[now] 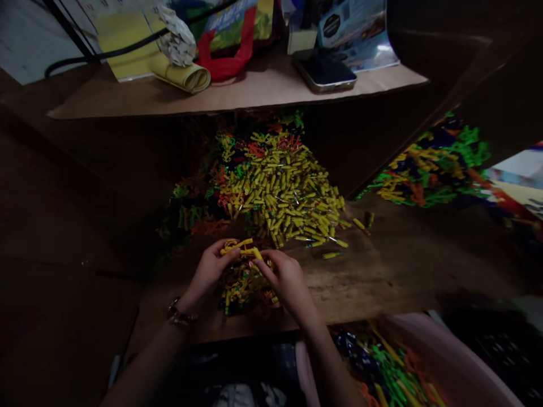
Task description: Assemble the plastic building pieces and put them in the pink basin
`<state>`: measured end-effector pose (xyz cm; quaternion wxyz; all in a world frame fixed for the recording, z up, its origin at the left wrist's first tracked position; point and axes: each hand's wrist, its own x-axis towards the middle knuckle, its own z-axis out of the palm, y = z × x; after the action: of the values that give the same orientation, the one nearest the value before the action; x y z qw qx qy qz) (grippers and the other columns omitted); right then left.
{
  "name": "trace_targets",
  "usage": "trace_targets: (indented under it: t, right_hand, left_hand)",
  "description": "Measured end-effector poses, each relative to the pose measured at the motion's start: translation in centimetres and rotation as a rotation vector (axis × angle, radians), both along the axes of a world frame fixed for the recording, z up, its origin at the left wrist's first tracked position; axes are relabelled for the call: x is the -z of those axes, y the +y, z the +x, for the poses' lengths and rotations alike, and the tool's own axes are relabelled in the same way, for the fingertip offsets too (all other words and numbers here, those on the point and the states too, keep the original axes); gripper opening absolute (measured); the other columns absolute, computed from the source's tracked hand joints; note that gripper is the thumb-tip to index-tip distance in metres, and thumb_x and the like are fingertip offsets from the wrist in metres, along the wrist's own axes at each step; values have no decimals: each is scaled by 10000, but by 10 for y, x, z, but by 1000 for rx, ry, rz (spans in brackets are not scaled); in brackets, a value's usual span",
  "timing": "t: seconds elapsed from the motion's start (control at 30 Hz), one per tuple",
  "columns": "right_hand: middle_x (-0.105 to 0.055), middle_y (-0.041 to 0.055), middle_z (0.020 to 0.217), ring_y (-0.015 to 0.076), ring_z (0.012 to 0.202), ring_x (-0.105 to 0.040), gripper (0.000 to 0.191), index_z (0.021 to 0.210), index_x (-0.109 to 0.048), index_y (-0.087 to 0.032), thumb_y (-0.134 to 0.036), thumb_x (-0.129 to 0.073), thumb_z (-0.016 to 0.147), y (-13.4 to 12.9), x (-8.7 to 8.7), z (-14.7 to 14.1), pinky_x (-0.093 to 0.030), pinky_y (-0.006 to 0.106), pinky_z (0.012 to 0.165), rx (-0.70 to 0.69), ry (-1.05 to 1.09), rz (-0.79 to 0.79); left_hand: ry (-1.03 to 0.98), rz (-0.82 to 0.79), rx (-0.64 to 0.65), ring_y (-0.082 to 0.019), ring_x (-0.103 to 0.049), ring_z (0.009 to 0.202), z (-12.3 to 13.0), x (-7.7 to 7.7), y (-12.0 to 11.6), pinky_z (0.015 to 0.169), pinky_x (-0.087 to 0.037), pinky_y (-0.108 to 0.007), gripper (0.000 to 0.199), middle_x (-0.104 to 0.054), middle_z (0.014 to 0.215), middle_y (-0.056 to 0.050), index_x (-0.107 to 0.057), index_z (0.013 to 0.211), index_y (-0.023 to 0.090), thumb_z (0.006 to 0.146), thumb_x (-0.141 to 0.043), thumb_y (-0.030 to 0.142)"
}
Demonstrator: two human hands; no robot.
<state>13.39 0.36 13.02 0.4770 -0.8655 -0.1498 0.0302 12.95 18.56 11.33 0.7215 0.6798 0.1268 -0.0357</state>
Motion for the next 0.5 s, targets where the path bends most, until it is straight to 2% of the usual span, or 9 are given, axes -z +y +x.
trace_targets:
  t: [0.13, 0.33, 0.5]
  right_hand:
    - [-633, 54, 734, 165, 681, -598, 349, 860, -690, -194, -449, -453, 882, 5, -4, -6, -440, 246, 620, 48, -143, -106]
    - [-631, 60, 753, 153, 664, -602, 381, 876, -697, -181, -447, -425, 897, 7, -5, -9, -434, 238, 596, 29, -179, -164]
    - [-698, 49, 759, 169, 682, -643, 345, 822, -704, -194, -483, -516, 837, 5, -6, -8, -466, 247, 621, 83, -61, 8]
  left_hand:
    - [-50, 93, 26, -181, -623, 853, -4, -6, -2, 780, -484, -276, 314, -684, 924, -60, -640, 937, 136, 686, -676, 323]
    - [-105, 184, 108, -172, -618, 854, -9, -15, -2, 777, -470, -251, 245, -689, 917, -40, -662, 925, 154, 724, -655, 294]
    - [-102, 178, 131, -178, -623, 861, -14, -18, 1, 778, -473, -250, 230, -694, 926, -46, -670, 922, 153, 732, -653, 280]
